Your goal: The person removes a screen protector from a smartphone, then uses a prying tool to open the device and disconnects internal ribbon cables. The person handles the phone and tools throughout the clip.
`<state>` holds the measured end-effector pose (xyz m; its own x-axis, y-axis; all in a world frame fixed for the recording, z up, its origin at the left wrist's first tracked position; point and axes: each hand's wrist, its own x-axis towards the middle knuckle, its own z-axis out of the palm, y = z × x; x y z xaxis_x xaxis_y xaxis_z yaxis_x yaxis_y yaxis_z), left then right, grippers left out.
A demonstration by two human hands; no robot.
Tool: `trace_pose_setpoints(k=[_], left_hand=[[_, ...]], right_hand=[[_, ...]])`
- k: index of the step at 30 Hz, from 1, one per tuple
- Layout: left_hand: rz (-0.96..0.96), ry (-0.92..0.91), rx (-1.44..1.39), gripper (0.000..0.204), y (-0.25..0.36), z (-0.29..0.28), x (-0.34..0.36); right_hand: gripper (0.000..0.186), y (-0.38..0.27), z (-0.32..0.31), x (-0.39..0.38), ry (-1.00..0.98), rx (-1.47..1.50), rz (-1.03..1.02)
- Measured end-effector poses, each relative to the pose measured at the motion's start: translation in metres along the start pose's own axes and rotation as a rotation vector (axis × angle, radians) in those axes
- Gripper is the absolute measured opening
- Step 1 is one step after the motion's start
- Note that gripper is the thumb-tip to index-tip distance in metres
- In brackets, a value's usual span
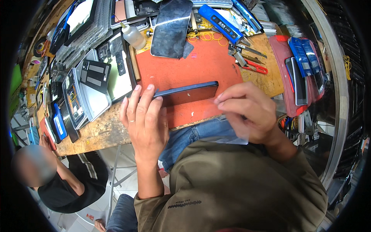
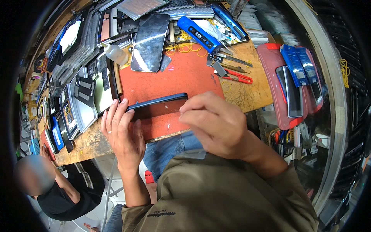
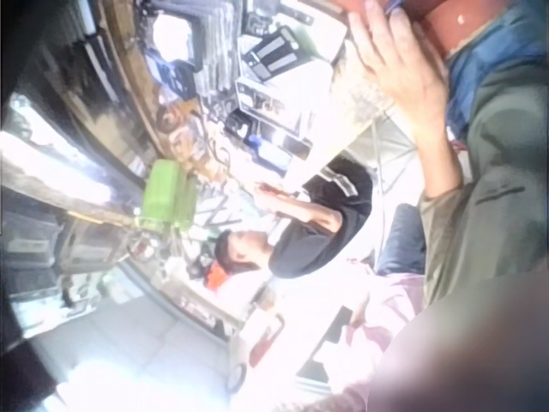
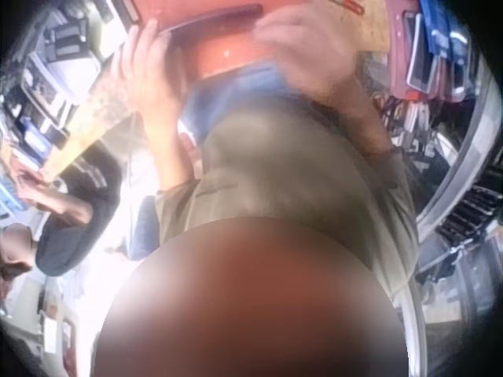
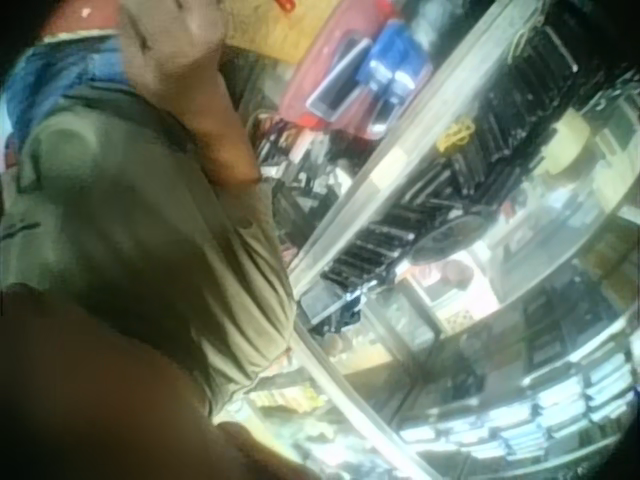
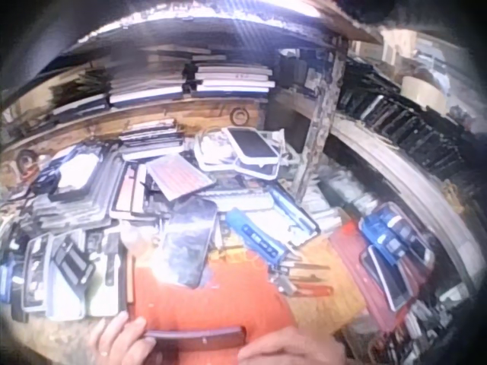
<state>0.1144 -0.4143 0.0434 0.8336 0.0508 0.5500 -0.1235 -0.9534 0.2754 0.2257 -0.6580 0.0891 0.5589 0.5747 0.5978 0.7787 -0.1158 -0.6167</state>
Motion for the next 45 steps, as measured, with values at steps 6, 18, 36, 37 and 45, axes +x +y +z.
trace_pose_setpoints(k=[6, 18, 36, 37, 45], left_hand=[[-0.035, 0.035, -0.089, 0.037, 0.003, 0.003, -0.001], [-0.067, 0.063, -0.147, 0.043, 0.008, 0.005, -0.004], [-0.056, 0.079, -0.136, 0.045, 0.007, 0.007, -0.004], [-0.054, 0.079, -0.139, 0.045, 0.007, 0.007, -0.004], [-0.061, 0.066, -0.124, 0.044, 0.008, 0.005, -0.003]], right_hand=[[0.019, 0.006, 0.022, 0.008, -0.053, -0.050, -0.223], [0.027, 0.017, 0.055, 0.026, 0.012, -0.129, -0.414], [0.018, 0.017, 0.062, 0.027, 0.078, -0.162, -0.396], [0.018, 0.016, 0.062, 0.027, 0.076, -0.164, -0.398], [0.026, 0.016, 0.053, 0.029, -0.004, -0.167, -0.405]])
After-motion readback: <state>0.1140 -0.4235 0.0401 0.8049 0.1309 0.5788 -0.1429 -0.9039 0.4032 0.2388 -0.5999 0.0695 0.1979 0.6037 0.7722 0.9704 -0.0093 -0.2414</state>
